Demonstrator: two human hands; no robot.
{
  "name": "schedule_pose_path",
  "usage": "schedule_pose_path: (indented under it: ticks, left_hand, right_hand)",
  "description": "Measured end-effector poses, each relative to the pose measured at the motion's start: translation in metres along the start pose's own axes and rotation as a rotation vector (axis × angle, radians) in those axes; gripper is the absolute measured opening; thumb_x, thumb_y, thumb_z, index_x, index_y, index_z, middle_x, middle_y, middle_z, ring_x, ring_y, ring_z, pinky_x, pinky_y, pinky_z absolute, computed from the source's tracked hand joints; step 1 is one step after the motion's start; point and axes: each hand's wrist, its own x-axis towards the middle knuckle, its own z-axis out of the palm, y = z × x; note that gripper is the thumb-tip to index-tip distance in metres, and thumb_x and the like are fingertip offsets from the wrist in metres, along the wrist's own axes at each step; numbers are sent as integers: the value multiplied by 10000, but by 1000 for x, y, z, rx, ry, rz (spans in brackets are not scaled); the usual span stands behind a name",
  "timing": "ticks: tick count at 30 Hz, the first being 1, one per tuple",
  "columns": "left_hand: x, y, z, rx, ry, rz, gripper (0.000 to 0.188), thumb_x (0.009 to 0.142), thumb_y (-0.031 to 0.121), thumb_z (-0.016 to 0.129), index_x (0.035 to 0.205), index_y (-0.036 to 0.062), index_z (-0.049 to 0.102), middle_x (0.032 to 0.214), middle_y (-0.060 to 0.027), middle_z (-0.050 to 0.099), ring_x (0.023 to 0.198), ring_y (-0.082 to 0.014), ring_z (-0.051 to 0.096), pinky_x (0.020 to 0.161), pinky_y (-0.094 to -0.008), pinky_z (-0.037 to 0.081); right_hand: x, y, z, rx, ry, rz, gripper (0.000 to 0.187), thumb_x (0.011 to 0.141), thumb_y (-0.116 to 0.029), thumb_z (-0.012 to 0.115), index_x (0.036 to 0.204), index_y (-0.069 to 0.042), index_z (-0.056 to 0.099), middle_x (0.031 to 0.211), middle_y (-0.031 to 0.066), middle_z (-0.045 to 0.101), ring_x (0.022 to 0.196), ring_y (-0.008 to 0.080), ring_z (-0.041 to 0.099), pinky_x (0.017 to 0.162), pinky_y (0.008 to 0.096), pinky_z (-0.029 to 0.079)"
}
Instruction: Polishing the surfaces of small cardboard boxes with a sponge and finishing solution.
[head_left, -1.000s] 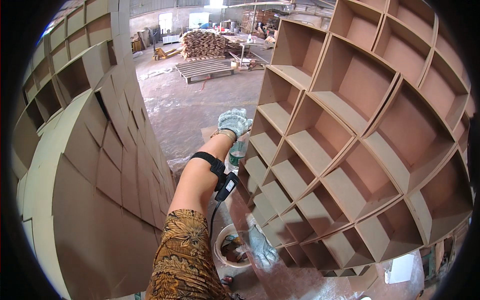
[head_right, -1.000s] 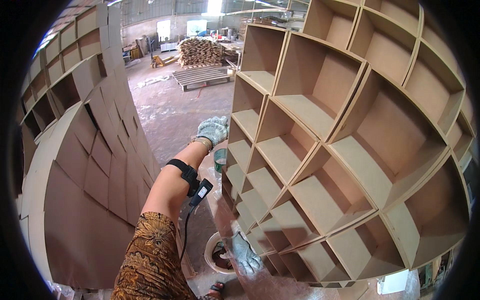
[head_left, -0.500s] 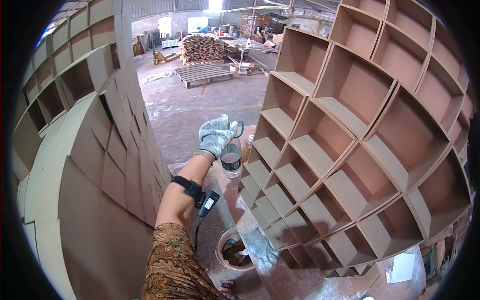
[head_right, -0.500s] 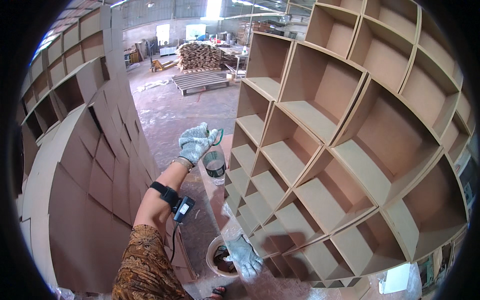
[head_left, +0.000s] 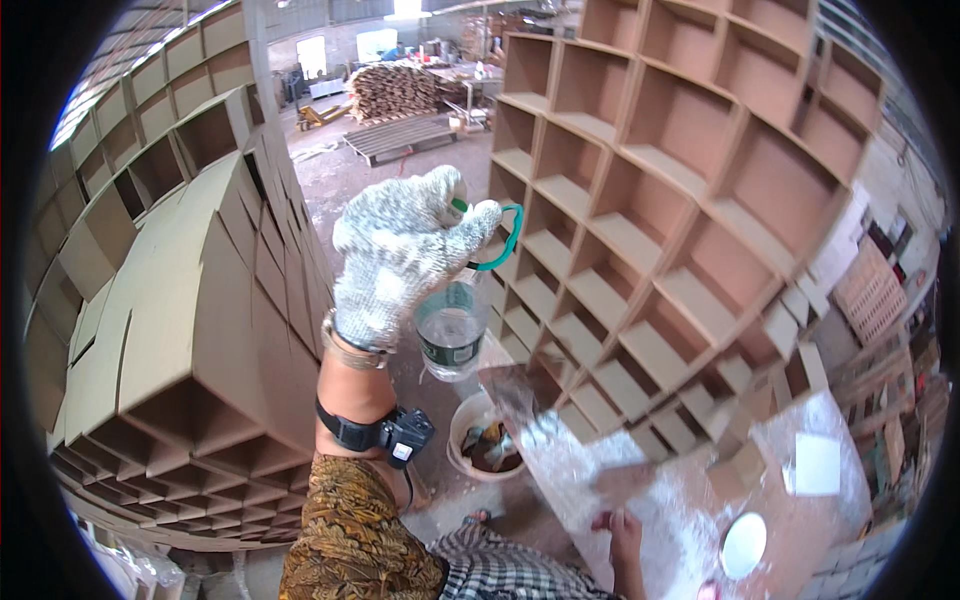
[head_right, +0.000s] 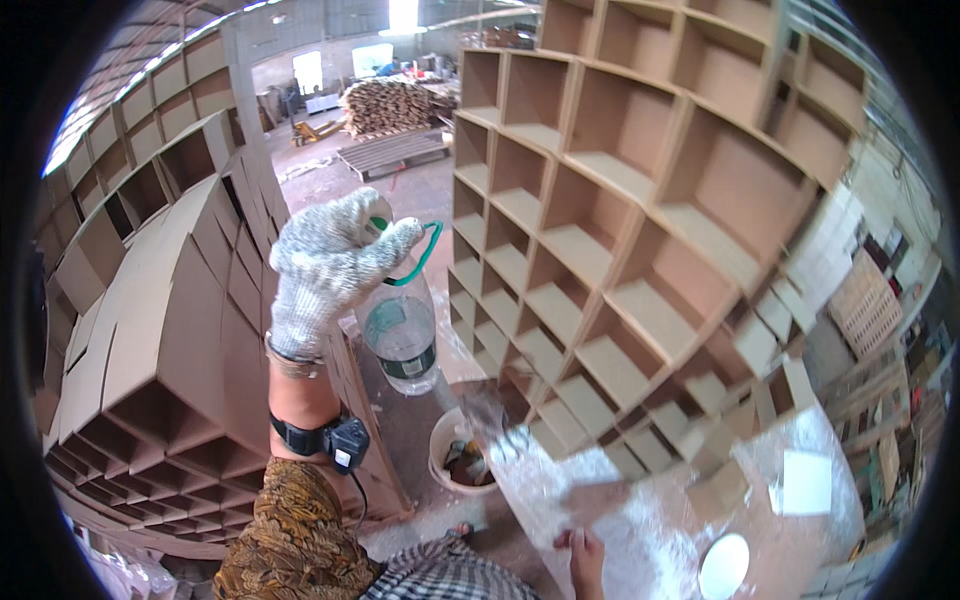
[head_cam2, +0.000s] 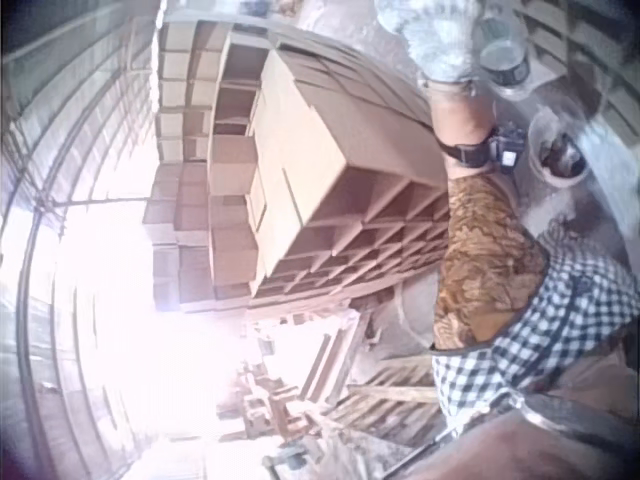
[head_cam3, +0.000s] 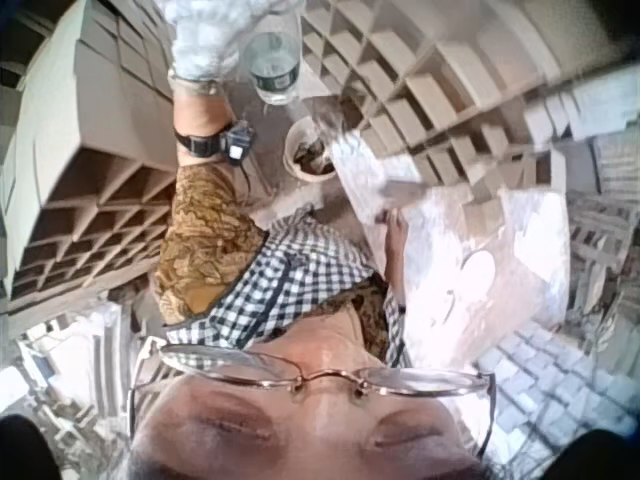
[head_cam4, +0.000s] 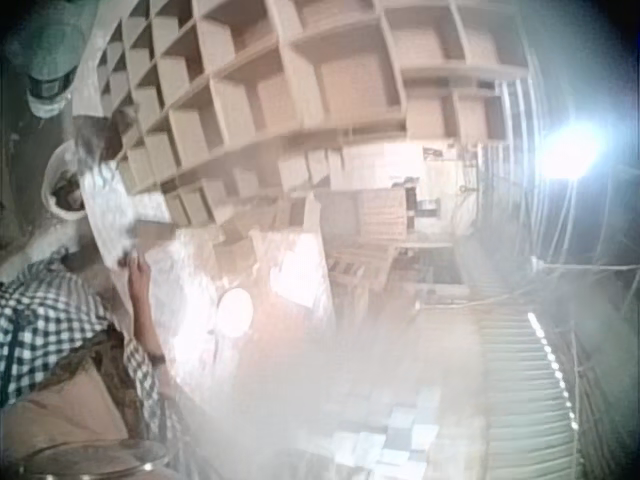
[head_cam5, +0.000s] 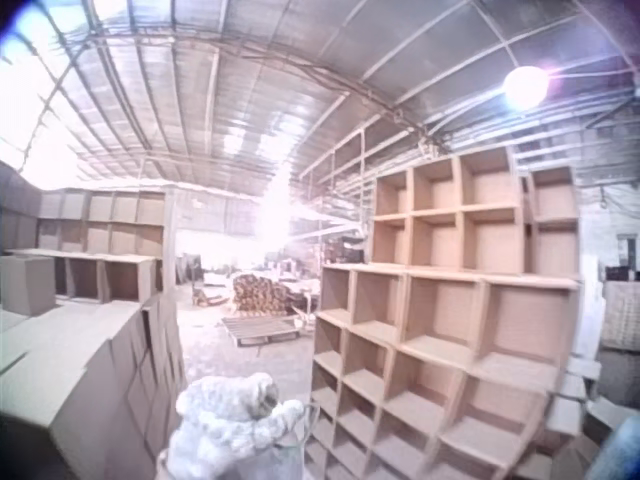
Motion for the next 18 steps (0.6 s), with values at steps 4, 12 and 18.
schedule_pose_path:
  ticks: [4,12,18]
  left_hand:
    - [-1,76,-42,-324,-218,68,275,745,290,724,785,39,618,667,-63,570,597,-149,536,573,-269,428]
    - [-17,222,-80,-910,-685,-44,216,791,214,705,833,21,619,717,-45,545,658,-99,489,610,-252,418]
    - [-40,285,-88,-826,-663,255,258,817,297,671,795,47,611,608,-71,531,557,-154,535,556,-289,430]
  right_hand:
    - [-4,-19,10,387,-91,50,605,870,-506,489,1192,7,478,1030,145,568,889,248,577,762,403,498]
    - [-84,-49,-3,1422,-382,79,923,769,-738,401,1428,-125,195,1430,184,287,1248,449,347,866,692,378]
    - [-151,-30,-44,1381,-164,1,865,803,-722,356,1416,-121,249,1412,182,323,1218,431,403,831,658,430]
